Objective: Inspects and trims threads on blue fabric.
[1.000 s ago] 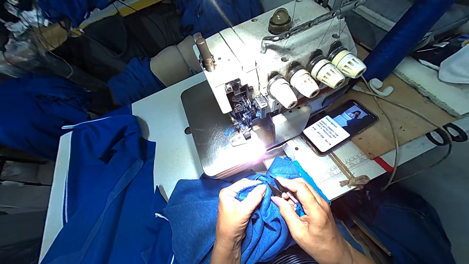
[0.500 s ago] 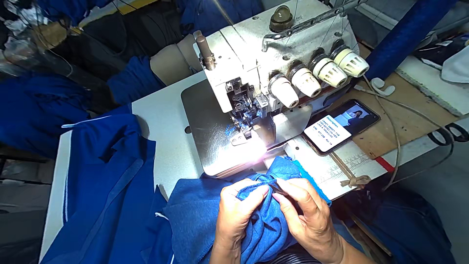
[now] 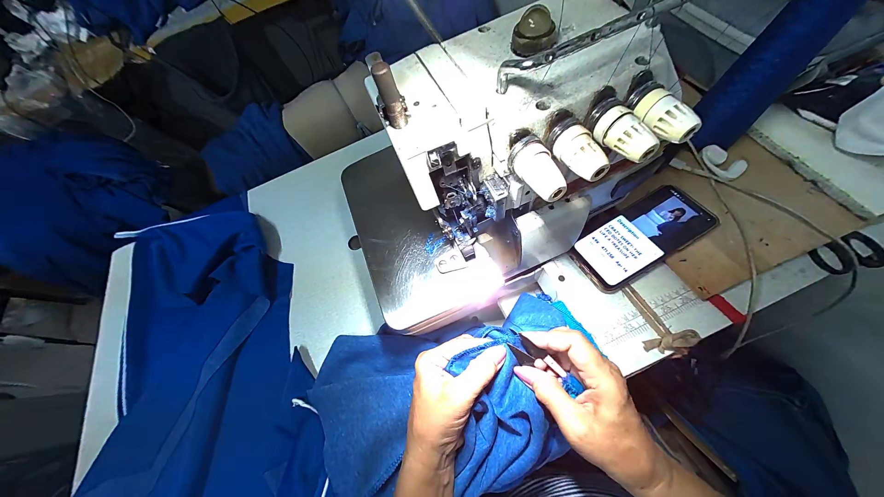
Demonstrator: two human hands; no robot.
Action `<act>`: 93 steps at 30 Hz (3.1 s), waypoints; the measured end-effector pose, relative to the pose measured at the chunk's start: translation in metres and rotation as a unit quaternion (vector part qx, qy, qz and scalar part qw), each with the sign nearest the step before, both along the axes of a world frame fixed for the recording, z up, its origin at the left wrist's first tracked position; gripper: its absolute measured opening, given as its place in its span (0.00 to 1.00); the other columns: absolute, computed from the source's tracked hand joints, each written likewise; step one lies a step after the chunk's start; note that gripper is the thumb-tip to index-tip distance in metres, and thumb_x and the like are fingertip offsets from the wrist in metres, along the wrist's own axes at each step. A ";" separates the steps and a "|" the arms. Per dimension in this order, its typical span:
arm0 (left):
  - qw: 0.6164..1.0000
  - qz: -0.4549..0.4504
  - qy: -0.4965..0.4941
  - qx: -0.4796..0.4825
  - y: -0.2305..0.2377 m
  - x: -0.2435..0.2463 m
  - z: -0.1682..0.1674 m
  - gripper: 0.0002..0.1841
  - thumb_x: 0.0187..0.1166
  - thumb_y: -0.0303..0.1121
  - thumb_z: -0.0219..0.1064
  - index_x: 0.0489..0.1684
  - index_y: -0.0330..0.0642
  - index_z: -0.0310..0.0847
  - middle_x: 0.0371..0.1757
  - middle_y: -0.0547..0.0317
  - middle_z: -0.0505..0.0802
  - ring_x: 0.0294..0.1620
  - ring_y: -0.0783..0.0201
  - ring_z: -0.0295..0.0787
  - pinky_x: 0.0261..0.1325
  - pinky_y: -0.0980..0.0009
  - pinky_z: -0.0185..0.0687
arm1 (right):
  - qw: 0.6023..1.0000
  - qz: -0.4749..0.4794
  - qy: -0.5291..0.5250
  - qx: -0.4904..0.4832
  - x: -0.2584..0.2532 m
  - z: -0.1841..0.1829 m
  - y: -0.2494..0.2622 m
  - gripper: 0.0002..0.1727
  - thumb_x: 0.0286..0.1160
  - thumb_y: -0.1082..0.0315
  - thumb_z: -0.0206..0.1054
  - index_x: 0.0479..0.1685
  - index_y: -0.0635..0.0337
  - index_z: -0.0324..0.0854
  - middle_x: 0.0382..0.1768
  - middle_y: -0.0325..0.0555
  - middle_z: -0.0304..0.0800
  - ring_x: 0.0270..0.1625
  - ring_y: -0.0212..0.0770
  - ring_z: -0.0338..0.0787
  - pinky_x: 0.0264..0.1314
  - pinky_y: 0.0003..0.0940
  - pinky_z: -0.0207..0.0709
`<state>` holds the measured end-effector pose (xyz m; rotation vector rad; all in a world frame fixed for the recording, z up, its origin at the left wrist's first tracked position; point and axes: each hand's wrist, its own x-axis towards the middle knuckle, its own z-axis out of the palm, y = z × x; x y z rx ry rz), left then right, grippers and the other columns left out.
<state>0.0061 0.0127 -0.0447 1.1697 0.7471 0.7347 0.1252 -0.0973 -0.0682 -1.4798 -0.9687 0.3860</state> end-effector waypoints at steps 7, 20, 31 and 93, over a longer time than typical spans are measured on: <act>1.000 -0.016 -0.010 0.023 0.001 -0.001 -0.003 0.01 0.64 0.25 0.77 0.28 0.38 0.95 0.30 0.58 0.95 0.33 0.73 0.91 0.41 0.77 0.88 | 0.999 -0.015 -0.033 0.015 -0.002 0.002 0.001 0.15 0.73 0.68 0.72 0.57 0.58 0.85 0.45 0.37 0.91 0.44 0.23 0.88 0.49 0.17 0.85; 0.999 -0.006 0.007 0.034 0.000 -0.001 -0.002 0.01 0.63 0.25 0.78 0.25 0.39 0.94 0.27 0.59 0.94 0.31 0.74 0.90 0.38 0.78 0.87 | 0.995 -0.064 -0.073 -0.001 0.016 0.004 -0.002 0.16 0.74 0.67 0.71 0.60 0.57 0.85 0.44 0.36 0.89 0.41 0.23 0.87 0.47 0.19 0.85; 0.997 -0.025 0.014 0.066 0.000 -0.001 -0.005 0.01 0.65 0.27 0.78 0.28 0.40 0.95 0.30 0.59 0.95 0.34 0.73 0.91 0.41 0.77 0.88 | 0.951 -0.110 -0.282 -0.065 0.041 0.020 -0.018 0.17 0.80 0.60 0.69 0.62 0.57 0.89 0.53 0.48 0.86 0.58 0.42 0.84 0.60 0.36 0.78; 0.998 0.040 -0.041 0.024 -0.002 0.005 0.000 0.06 0.74 0.23 0.71 0.34 0.39 0.95 0.38 0.56 0.96 0.42 0.72 0.93 0.51 0.77 0.88 | 0.995 -0.040 -0.087 -0.003 0.010 0.032 0.013 0.05 0.73 0.66 0.72 0.39 0.56 0.91 0.35 0.32 0.89 0.31 0.19 0.84 0.32 0.13 0.81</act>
